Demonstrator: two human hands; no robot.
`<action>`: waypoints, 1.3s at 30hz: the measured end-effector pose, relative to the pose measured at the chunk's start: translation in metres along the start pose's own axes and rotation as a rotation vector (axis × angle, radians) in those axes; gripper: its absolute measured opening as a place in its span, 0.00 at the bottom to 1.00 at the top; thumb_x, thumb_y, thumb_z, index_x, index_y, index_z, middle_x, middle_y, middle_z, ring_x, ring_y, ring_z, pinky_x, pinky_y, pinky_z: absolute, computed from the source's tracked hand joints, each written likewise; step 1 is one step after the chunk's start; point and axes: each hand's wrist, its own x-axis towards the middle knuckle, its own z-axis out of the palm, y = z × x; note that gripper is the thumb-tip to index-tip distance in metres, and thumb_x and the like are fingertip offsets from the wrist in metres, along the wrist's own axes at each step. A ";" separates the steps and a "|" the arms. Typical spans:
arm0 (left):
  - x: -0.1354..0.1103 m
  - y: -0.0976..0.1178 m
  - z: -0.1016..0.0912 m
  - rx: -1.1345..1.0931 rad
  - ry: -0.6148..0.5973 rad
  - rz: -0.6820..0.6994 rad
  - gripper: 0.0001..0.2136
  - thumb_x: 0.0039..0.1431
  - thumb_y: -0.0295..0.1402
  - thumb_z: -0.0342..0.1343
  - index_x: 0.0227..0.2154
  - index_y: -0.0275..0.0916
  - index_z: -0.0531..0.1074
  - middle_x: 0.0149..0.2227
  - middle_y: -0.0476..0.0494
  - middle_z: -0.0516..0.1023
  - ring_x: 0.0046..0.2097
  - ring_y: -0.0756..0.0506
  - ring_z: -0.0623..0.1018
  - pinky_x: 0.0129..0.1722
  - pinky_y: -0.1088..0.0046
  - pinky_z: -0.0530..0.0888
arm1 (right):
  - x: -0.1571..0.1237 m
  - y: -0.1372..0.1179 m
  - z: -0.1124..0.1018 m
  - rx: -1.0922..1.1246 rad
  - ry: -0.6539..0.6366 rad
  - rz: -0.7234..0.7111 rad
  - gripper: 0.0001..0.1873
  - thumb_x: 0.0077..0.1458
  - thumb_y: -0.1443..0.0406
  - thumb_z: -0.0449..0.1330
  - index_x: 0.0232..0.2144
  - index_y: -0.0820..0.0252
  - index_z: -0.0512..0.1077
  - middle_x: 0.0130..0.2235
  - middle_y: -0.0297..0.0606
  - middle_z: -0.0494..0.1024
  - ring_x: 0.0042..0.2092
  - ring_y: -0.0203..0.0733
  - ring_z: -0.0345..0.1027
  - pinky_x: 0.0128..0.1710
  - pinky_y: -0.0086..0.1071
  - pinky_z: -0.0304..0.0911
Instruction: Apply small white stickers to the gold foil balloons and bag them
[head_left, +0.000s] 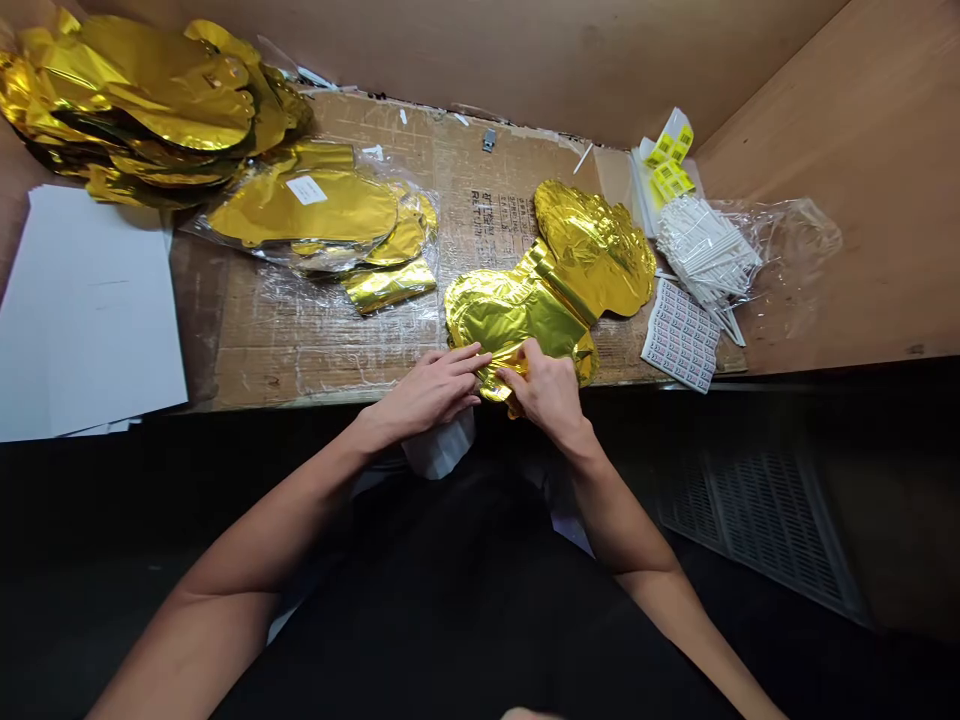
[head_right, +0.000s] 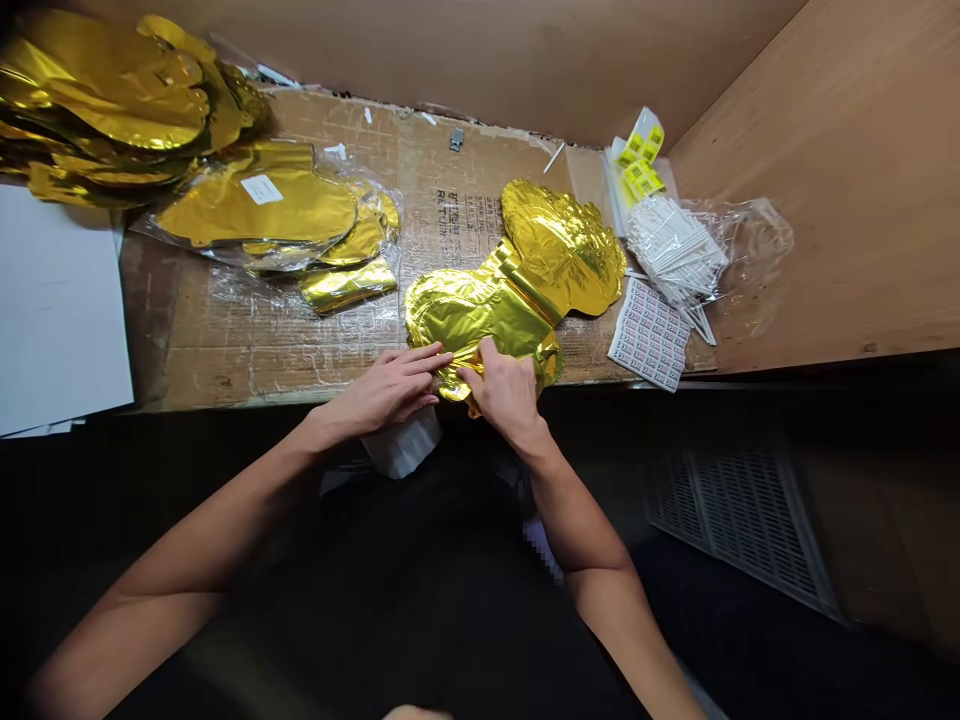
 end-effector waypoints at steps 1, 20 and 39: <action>-0.001 -0.001 0.001 0.006 0.003 0.005 0.14 0.77 0.39 0.50 0.38 0.40 0.77 0.72 0.40 0.70 0.76 0.35 0.64 0.70 0.48 0.65 | -0.002 0.002 -0.002 -0.053 0.033 0.030 0.12 0.71 0.56 0.59 0.44 0.59 0.73 0.33 0.41 0.81 0.37 0.49 0.72 0.44 0.39 0.52; -0.004 0.005 -0.023 -0.508 0.395 -0.397 0.15 0.68 0.47 0.59 0.33 0.39 0.76 0.31 0.46 0.82 0.30 0.47 0.78 0.29 0.72 0.71 | 0.067 0.088 -0.062 0.582 -0.006 0.027 0.13 0.69 0.59 0.61 0.35 0.61 0.77 0.35 0.38 0.81 0.35 0.38 0.72 0.37 0.35 0.62; 0.012 0.045 -0.008 -0.646 0.535 -0.508 0.17 0.68 0.45 0.59 0.30 0.38 0.77 0.27 0.49 0.74 0.30 0.49 0.71 0.32 0.72 0.67 | -0.006 -0.002 -0.036 0.412 -0.023 -0.289 0.15 0.70 0.57 0.62 0.52 0.59 0.79 0.45 0.45 0.81 0.46 0.49 0.74 0.48 0.40 0.66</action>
